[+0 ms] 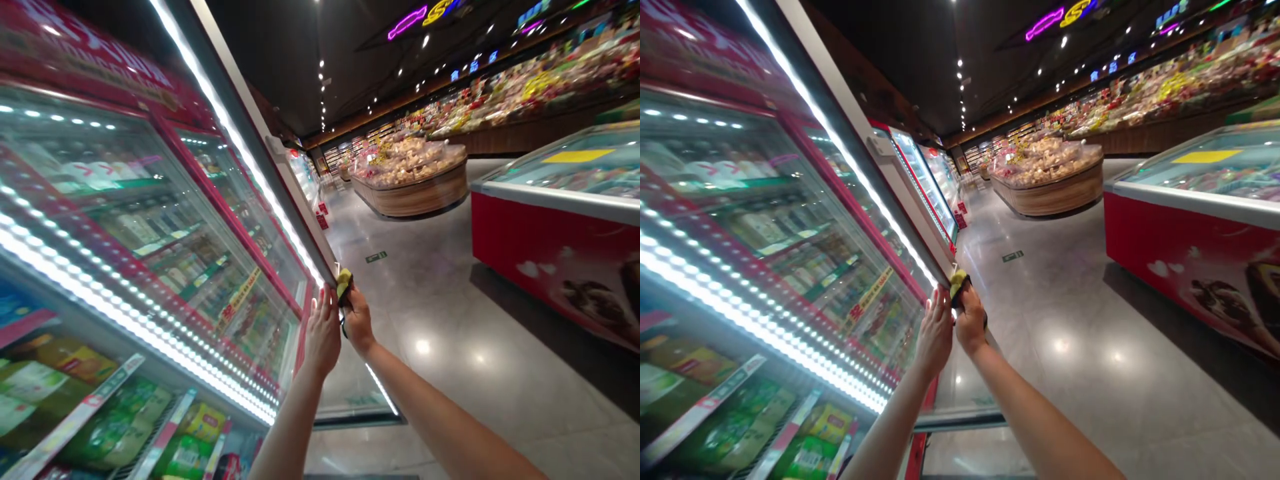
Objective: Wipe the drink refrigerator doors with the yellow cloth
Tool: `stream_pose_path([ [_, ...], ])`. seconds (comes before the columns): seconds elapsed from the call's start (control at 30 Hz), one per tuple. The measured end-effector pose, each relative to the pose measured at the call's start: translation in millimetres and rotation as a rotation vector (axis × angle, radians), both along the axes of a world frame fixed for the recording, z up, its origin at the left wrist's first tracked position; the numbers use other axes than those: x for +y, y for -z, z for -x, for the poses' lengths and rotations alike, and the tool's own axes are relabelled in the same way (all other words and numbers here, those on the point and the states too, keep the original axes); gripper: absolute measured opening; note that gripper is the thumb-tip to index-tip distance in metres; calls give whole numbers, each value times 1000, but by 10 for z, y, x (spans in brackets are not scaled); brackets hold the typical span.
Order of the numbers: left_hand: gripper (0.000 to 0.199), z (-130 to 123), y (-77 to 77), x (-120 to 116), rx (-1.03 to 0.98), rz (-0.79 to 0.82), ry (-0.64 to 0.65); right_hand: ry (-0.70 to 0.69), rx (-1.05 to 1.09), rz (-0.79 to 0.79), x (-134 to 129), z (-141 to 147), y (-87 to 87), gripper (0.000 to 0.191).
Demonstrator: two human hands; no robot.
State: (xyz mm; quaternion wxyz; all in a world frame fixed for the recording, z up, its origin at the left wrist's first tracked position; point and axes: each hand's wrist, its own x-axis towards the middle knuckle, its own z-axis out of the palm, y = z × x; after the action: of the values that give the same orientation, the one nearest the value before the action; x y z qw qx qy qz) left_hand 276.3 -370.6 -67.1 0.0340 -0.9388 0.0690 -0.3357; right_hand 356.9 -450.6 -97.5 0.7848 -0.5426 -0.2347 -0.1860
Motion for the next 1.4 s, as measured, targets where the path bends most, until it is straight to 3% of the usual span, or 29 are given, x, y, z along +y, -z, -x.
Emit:
stream_pose_path([
  [0.07, 87, 70, -127, -28, 0, 60, 13, 30, -2, -26, 41, -18, -189, 38],
  [0.27, 85, 137, -527, -70, 96, 134, 29, -47, 21, 31, -32, -101, -514, 40],
  [0.47, 78, 70, -1003, -160, 1, 209, -26, -112, -220, 30, -9, -334, -1504, 41],
  [0.53, 76, 35, -1137, -191, -42, 231, -36, -165, -294, 19, -47, -362, -1670, 35],
  [0.7, 74, 29, -1419, -197, -90, 190, -73, -240, -357, 52, -171, -333, -1802, 26],
  [0.9, 74, 48, -1921, -213, -212, 101, -101, -229, -494, -1, -68, -372, -2510, 30],
  [0.97, 73, 84, -2002, -240, -228, 69, -106, -242, -531, 26, -107, -323, -2485, 30],
  [1.13, 73, 234, -2029, -341, -252, 68, -141, -304, -556, 96, -309, -122, -2100, 26],
  [1.2, 72, 287, -2077, -376, -272, 68, -139, -309, -560, 93, -330, -56, -2171, 28],
  [1.33, 69, 405, -2242, -430, -344, 82, -144, -275, -593, 79, -338, 81, -2520, 31],
  [1.4, 69, 499, -2299, -464, -368, 67, -163, -276, -638, 112, -404, 147, -2581, 31],
])
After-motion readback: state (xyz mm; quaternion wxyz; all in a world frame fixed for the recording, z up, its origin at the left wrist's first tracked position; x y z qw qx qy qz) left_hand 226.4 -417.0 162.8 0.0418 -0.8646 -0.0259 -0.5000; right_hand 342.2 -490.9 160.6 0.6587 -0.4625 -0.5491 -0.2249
